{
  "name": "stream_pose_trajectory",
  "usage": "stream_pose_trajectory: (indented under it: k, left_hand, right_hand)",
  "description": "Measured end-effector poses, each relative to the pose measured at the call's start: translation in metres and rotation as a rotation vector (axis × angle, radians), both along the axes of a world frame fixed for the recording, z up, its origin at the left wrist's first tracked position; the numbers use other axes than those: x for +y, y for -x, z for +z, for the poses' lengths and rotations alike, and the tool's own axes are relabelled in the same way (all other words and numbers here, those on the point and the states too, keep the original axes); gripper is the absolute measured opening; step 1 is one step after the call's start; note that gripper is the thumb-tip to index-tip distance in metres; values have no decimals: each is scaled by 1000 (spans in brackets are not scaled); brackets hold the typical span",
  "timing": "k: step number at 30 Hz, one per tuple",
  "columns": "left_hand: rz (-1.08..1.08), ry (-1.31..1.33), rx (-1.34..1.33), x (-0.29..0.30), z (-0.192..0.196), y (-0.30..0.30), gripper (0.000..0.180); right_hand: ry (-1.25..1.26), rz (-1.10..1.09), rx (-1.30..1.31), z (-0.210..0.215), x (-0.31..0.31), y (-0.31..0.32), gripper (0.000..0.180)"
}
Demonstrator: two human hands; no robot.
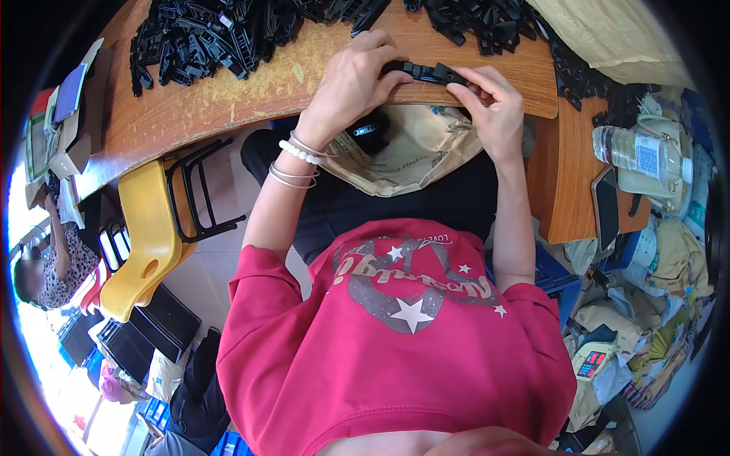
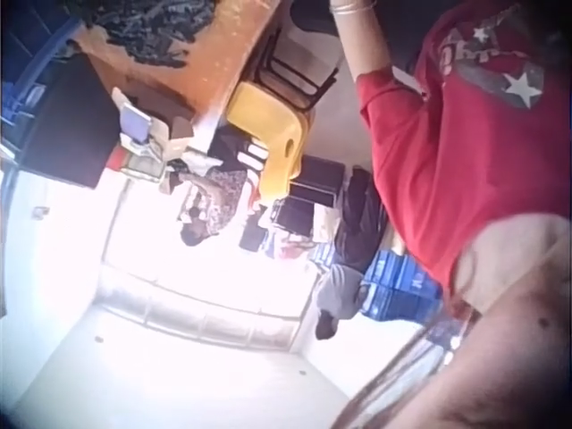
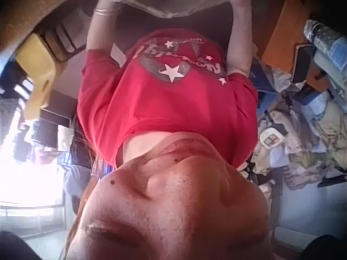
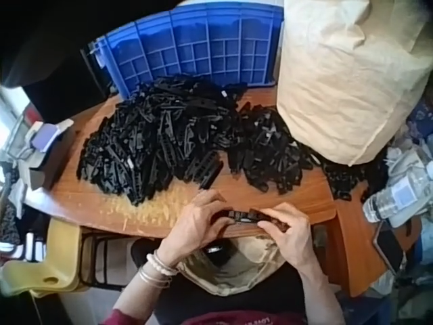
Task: Assembling small black plastic buckle or strap components at a workstation.
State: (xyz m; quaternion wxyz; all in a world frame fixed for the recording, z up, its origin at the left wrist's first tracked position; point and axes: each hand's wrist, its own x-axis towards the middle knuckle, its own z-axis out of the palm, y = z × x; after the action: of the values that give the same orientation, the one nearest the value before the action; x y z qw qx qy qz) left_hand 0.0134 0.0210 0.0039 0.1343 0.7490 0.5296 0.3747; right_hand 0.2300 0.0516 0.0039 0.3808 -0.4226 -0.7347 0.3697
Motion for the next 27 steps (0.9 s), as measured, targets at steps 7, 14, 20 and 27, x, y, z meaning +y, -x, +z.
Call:
stream_pose_trajectory:
  k: [7, 14, 20, 27]
  left_hand:
    - [-62, -73, -20, -3, -4, -4, 19]
    - [-25, 12, -50, 23, 14, 6, 30]
    - [-59, -316, 466, 67, 24, -2, 35]
    - [263, -285, -152, 1, -1, -6, 25]
  right_hand:
    - [-79, 146, -45, 0, 8, 9, 24]
    - [-82, 91, 68, -1, 20, 8, 13]
    - [-689, -254, -373, -18, 51, 33, 15]
    - [-728, -216, -377, -14, 50, 34, 15]
